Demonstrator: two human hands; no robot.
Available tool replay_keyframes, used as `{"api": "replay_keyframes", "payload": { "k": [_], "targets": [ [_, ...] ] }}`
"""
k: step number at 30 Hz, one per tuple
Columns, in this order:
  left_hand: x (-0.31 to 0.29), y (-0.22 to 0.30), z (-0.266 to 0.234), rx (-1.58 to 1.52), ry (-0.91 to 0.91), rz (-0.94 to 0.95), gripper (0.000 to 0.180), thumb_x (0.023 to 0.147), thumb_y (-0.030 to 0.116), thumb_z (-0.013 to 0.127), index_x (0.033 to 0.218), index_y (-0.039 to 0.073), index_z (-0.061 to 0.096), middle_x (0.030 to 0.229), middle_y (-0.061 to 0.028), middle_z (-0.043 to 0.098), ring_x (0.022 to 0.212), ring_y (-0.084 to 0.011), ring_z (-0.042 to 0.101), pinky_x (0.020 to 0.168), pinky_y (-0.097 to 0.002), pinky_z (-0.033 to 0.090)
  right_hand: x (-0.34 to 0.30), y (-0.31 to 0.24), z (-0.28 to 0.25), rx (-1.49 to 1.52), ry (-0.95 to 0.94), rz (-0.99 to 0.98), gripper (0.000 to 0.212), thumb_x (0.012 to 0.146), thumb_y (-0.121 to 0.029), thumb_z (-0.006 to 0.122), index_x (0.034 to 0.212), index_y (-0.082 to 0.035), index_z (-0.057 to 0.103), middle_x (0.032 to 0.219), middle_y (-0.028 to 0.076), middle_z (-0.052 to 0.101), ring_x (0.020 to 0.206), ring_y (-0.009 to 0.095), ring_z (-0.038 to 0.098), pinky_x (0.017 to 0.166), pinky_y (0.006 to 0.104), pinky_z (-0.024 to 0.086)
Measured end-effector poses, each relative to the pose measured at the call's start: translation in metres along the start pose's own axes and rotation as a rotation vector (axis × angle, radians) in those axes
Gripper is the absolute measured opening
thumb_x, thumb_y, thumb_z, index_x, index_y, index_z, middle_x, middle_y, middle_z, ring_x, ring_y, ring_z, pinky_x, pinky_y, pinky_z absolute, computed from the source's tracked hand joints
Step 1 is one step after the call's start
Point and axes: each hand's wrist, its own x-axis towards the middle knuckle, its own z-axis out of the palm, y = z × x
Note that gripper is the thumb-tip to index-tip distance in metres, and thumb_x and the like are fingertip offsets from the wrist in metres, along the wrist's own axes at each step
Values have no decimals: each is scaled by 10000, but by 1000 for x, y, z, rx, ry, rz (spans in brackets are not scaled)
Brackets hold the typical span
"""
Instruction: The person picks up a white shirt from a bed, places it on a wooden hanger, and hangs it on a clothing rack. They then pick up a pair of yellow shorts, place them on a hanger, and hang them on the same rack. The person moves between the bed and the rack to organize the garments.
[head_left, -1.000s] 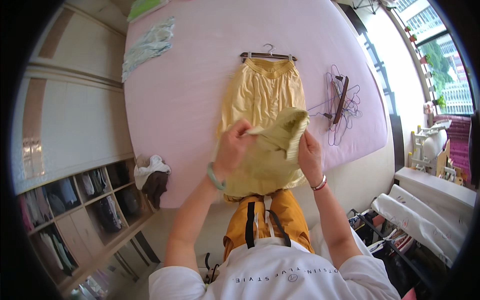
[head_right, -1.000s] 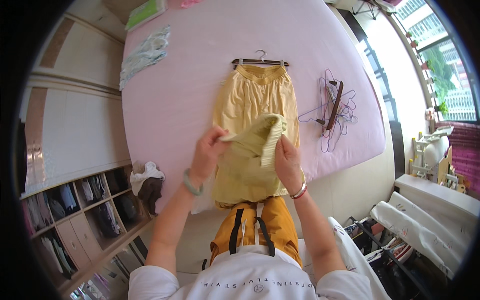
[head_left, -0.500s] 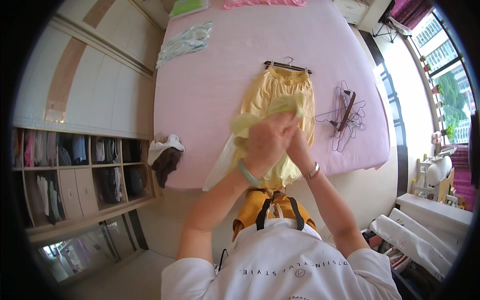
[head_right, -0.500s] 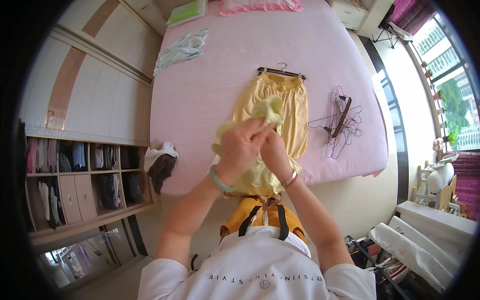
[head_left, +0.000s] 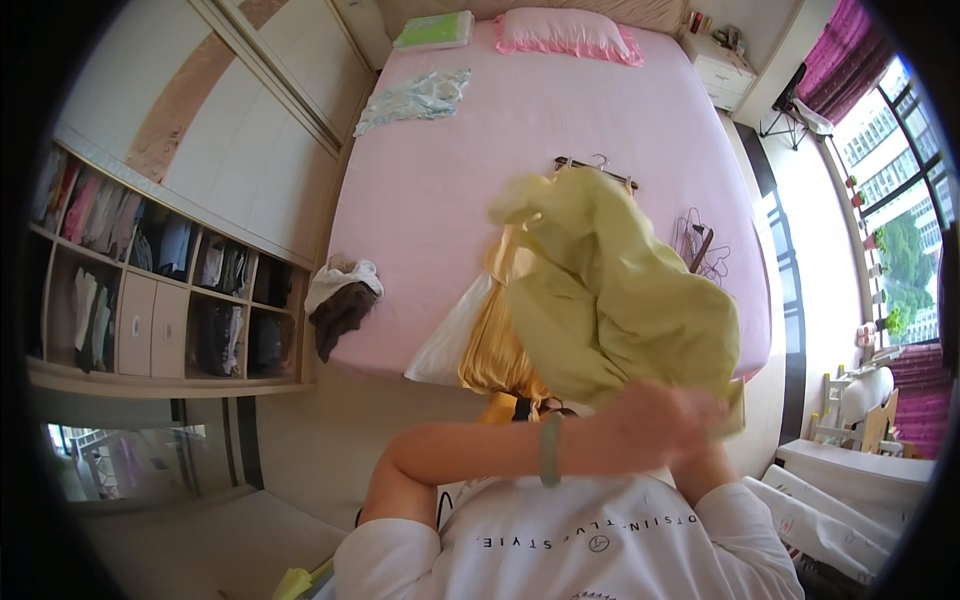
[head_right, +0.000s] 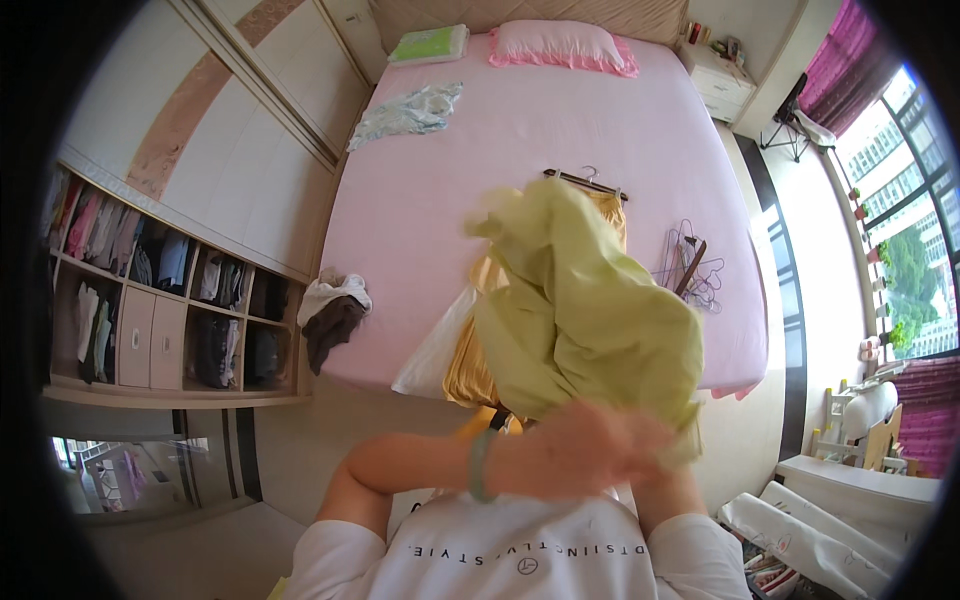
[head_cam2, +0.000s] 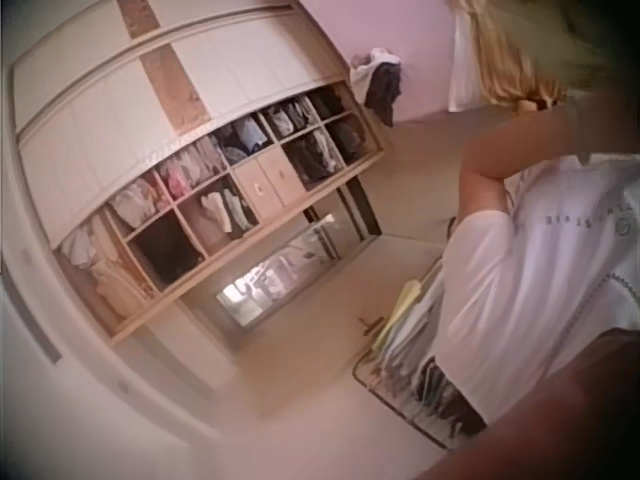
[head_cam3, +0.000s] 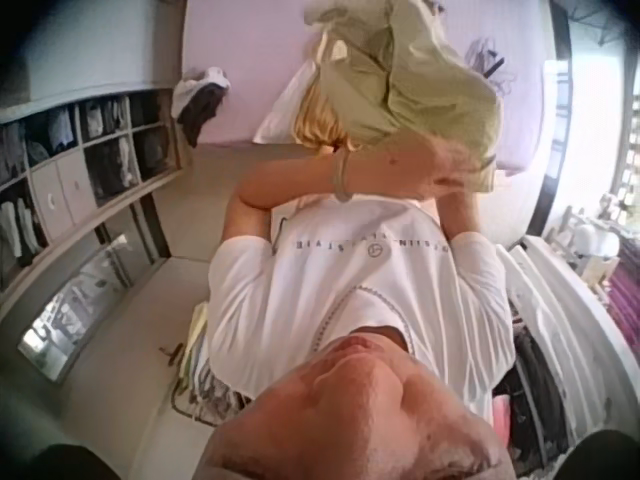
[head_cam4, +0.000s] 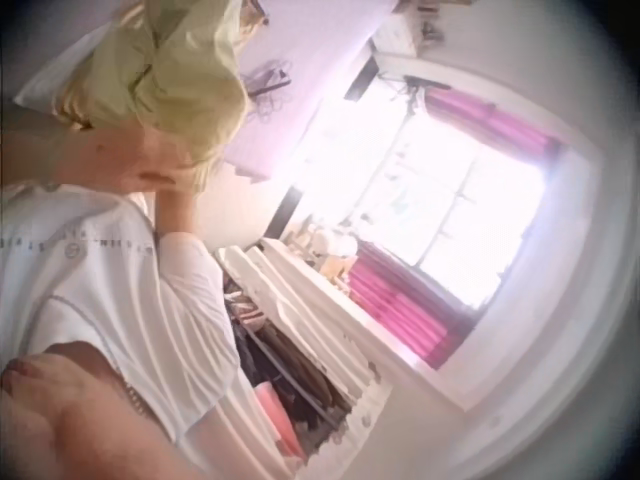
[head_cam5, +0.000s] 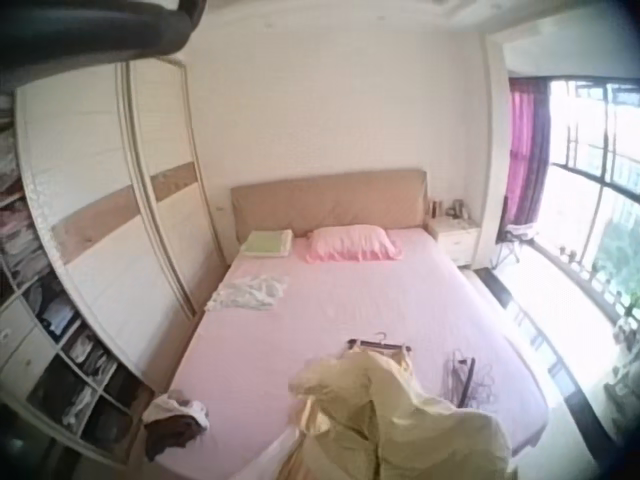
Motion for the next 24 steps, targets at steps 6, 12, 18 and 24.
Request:
{"api": "replay_keyframes", "payload": {
  "k": [6,12,18,24],
  "targets": [
    [10,-88,-37,156,566,-436,365,796,171,700,1122,38,603,998,-173,647,829,-320,660,680,-358,523,57,7,27,46,65,17,323,932,-235,599,1202,-65,556,1177,113,600,1096,237,576,900,348,458],
    [4,-64,-23,-523,280,-480,291,805,177,727,1033,12,653,891,-88,688,795,-137,636,707,-293,509,-2,0,19,53,-49,42,343,930,-244,601,1221,-70,548,1196,110,592,1115,236,566,915,347,451],
    [-10,-2,17,-978,-331,-120,291,816,201,736,1036,20,675,906,-34,691,825,-93,596,742,-278,490,-54,4,12,-3,-209,67,364,928,-253,603,1240,-75,540,1215,107,584,1133,235,555,930,347,444],
    [-14,-81,-27,-634,212,-326,344,830,312,744,1006,19,700,849,-90,703,780,-147,647,748,-323,518,-30,1,6,-31,-54,-21,385,927,-262,604,1259,-80,531,1233,105,577,1151,234,544,945,347,437]
  ]
}}
